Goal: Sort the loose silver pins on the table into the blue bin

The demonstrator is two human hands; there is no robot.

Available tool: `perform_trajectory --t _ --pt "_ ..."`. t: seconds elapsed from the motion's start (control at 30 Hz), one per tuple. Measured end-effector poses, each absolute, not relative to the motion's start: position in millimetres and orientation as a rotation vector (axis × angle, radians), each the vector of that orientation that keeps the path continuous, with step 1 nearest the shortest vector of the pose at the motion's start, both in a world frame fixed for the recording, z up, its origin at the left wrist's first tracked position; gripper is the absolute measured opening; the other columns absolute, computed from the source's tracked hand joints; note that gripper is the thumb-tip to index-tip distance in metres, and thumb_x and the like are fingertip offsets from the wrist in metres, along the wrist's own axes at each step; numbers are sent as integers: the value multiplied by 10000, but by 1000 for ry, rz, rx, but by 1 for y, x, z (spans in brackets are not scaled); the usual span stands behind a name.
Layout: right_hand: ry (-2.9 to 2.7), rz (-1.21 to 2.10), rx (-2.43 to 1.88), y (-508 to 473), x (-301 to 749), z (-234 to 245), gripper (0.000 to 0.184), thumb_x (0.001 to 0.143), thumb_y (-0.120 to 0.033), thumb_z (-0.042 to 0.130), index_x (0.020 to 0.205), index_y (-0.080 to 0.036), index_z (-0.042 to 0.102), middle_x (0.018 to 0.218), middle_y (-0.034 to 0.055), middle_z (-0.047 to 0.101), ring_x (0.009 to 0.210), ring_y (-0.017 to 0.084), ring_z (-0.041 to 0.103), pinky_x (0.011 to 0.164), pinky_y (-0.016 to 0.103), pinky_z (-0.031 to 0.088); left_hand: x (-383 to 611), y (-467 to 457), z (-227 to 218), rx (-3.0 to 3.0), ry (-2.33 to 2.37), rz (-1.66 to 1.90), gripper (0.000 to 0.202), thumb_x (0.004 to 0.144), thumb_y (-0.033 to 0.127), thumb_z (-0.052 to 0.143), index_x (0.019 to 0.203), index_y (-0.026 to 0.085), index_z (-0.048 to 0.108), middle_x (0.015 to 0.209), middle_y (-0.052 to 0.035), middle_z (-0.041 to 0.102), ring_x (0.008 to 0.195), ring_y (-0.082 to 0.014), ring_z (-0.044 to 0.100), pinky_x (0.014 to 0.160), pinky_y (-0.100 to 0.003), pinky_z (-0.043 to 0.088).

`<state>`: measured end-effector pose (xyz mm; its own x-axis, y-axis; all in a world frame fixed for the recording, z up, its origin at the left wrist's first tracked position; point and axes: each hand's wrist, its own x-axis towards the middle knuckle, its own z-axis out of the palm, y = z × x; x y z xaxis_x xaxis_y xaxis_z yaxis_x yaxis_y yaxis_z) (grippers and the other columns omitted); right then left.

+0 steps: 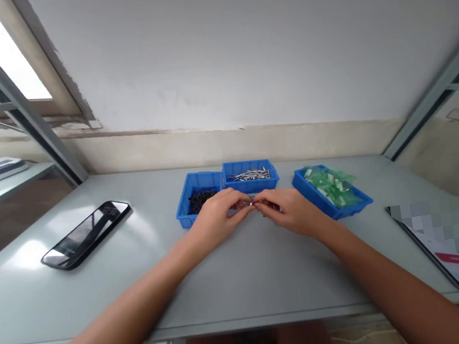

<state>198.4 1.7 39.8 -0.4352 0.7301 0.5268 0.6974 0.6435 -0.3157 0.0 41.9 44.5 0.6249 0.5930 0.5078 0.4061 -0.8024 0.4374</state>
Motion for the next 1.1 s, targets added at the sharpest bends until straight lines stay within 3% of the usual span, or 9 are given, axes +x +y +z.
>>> perform_trajectory --t 0.3,0.73,1.1 --pt "-2172 65 -1135 2 199 41 177 912 -272 440 946 -194 596 796 8 667 663 117 589 597 218 394 2 35 52 2378 806 1030 109 846 236 534 900 170 602 919 -23 655 775 -111 606 710 -243 499" --pt "-2108 55 -1138 -2 198 43 215 903 -314 457 1060 -202 551 675 -22 606 570 103 544 569 207 402 1 35 53 2447 870 1002 79 820 237 539 823 171 582 716 8 586 660 -106 533 593 -225 426" --pt "-2164 31 -1134 2 200 42 216 927 -290 408 979 -195 595 823 19 674 703 127 612 632 222 418 1 38 51 2462 839 1071 96 830 252 564 849 171 611 749 -1 592 681 -106 537 648 -240 442"
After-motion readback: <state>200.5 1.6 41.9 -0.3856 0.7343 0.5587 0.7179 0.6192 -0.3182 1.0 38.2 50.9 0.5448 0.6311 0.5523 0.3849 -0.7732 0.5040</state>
